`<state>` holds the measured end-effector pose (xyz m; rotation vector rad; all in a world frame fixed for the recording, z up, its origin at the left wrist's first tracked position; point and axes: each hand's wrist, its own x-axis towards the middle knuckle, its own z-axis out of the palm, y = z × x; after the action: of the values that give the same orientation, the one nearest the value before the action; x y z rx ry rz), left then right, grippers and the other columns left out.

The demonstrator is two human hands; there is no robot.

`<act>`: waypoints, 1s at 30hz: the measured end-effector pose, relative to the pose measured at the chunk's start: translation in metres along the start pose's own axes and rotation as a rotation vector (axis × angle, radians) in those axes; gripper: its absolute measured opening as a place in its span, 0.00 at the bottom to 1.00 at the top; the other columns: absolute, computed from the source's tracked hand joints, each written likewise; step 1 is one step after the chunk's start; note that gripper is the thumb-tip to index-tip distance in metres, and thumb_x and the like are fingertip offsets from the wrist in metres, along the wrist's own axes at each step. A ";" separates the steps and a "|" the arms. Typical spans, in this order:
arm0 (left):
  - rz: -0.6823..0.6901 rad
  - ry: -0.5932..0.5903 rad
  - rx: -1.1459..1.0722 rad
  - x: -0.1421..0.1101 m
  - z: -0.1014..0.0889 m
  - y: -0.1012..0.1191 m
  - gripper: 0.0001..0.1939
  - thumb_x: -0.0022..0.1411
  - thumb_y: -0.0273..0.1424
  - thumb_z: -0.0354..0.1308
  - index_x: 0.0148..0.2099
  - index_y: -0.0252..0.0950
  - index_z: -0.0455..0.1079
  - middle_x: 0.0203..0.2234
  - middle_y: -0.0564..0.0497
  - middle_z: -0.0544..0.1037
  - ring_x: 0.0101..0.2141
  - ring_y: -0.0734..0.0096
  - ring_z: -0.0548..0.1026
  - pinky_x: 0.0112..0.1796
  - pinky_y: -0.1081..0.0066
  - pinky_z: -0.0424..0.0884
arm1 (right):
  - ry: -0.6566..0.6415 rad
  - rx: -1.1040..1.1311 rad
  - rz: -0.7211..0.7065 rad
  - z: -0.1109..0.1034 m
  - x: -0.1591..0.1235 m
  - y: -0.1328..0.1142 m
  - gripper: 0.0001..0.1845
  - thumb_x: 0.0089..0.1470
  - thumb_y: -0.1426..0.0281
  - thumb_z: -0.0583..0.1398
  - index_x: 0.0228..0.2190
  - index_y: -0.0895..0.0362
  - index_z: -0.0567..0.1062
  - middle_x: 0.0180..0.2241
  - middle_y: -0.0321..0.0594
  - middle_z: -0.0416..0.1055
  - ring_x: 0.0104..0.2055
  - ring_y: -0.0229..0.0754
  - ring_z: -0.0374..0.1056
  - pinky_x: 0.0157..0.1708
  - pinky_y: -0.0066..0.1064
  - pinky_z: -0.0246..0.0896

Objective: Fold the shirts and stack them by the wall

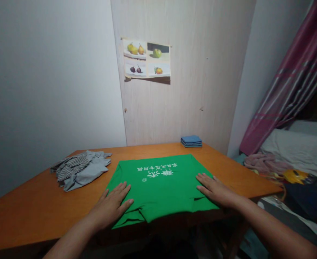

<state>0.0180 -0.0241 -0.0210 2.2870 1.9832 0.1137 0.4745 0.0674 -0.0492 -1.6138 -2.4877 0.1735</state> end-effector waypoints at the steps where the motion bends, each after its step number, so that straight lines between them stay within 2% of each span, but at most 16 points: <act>1: 0.013 -0.004 -0.006 0.000 -0.003 -0.003 0.37 0.67 0.55 0.42 0.72 0.43 0.51 0.70 0.48 0.49 0.69 0.54 0.47 0.65 0.45 0.44 | -0.002 -0.002 0.003 -0.003 0.000 0.003 0.38 0.64 0.46 0.45 0.66 0.55 0.59 0.69 0.46 0.48 0.71 0.54 0.43 0.67 0.54 0.36; 4: 0.055 0.027 -0.030 0.008 -0.015 -0.007 0.34 0.67 0.53 0.45 0.67 0.41 0.62 0.66 0.44 0.62 0.65 0.52 0.59 0.64 0.48 0.51 | 0.021 0.010 0.017 -0.013 0.007 0.007 0.36 0.63 0.47 0.48 0.62 0.56 0.66 0.67 0.48 0.55 0.69 0.57 0.48 0.66 0.56 0.38; 6: 0.089 0.100 -0.041 0.019 -0.022 -0.003 0.29 0.68 0.50 0.46 0.61 0.39 0.69 0.59 0.43 0.72 0.59 0.52 0.69 0.60 0.52 0.60 | 0.074 0.042 0.017 -0.020 0.018 0.004 0.34 0.63 0.49 0.49 0.59 0.57 0.71 0.64 0.50 0.61 0.68 0.57 0.53 0.66 0.54 0.43; 8: 0.132 0.184 -0.047 0.036 -0.028 0.006 0.25 0.68 0.47 0.46 0.57 0.38 0.71 0.55 0.42 0.76 0.55 0.53 0.72 0.57 0.56 0.64 | 0.142 0.093 -0.002 -0.027 0.034 -0.007 0.32 0.64 0.51 0.49 0.58 0.58 0.72 0.62 0.50 0.64 0.67 0.56 0.55 0.65 0.49 0.48; 10: 0.173 0.216 -0.057 0.058 -0.031 0.020 0.24 0.69 0.44 0.46 0.57 0.37 0.71 0.55 0.41 0.76 0.56 0.53 0.71 0.57 0.56 0.64 | 0.193 0.145 -0.038 -0.032 0.054 -0.025 0.31 0.64 0.52 0.50 0.58 0.58 0.71 0.62 0.50 0.64 0.67 0.55 0.55 0.65 0.47 0.50; 13: 0.212 0.148 -0.076 0.097 -0.029 0.046 0.25 0.71 0.43 0.43 0.60 0.35 0.68 0.60 0.41 0.70 0.61 0.56 0.66 0.61 0.59 0.58 | 0.214 0.195 -0.111 -0.035 0.089 -0.060 0.32 0.64 0.52 0.49 0.59 0.58 0.70 0.63 0.49 0.62 0.68 0.54 0.53 0.66 0.46 0.48; 16: 0.211 0.131 -0.070 0.132 -0.020 0.064 0.27 0.72 0.42 0.40 0.64 0.36 0.65 0.65 0.42 0.65 0.65 0.59 0.60 0.64 0.60 0.54 | 0.167 0.218 -0.151 -0.028 0.123 -0.088 0.33 0.65 0.52 0.48 0.61 0.59 0.68 0.64 0.50 0.61 0.68 0.53 0.52 0.66 0.44 0.47; 18: 0.183 0.114 -0.059 0.147 -0.012 0.066 0.28 0.72 0.44 0.40 0.66 0.36 0.62 0.67 0.40 0.60 0.67 0.55 0.56 0.64 0.54 0.53 | 0.114 0.202 -0.163 -0.017 0.139 -0.096 0.35 0.65 0.51 0.48 0.62 0.61 0.67 0.65 0.52 0.58 0.69 0.53 0.51 0.66 0.44 0.45; 20: 0.144 0.091 -0.046 0.152 -0.003 0.061 0.31 0.70 0.47 0.41 0.66 0.36 0.62 0.67 0.38 0.58 0.67 0.49 0.54 0.63 0.46 0.53 | 0.043 0.154 -0.133 -0.004 0.148 -0.094 0.38 0.64 0.49 0.48 0.63 0.63 0.64 0.67 0.55 0.53 0.70 0.56 0.46 0.67 0.46 0.42; 22: 0.113 0.075 -0.038 0.149 0.003 0.050 0.34 0.69 0.52 0.40 0.69 0.39 0.58 0.69 0.40 0.55 0.68 0.49 0.50 0.63 0.42 0.48 | -0.024 0.115 -0.091 0.006 0.148 -0.081 0.41 0.63 0.47 0.47 0.65 0.63 0.60 0.68 0.55 0.49 0.71 0.57 0.42 0.67 0.49 0.39; 25: 0.082 0.041 -0.030 0.141 0.006 0.029 0.39 0.67 0.58 0.36 0.71 0.44 0.53 0.70 0.46 0.50 0.69 0.52 0.46 0.64 0.42 0.44 | -0.059 0.090 -0.032 0.013 0.141 -0.054 0.44 0.63 0.43 0.43 0.67 0.60 0.55 0.70 0.51 0.45 0.72 0.54 0.37 0.68 0.49 0.32; 30: -0.042 0.046 0.041 0.136 0.001 -0.014 0.40 0.66 0.58 0.37 0.71 0.40 0.52 0.70 0.42 0.50 0.69 0.52 0.47 0.64 0.45 0.46 | -0.039 0.019 0.099 0.005 0.132 -0.011 0.44 0.62 0.43 0.41 0.68 0.57 0.54 0.70 0.50 0.44 0.72 0.54 0.37 0.66 0.55 0.32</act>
<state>0.0236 0.1129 -0.0261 2.2853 2.0736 0.1248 0.4109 0.1830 -0.0418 -1.7432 -2.4278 0.2429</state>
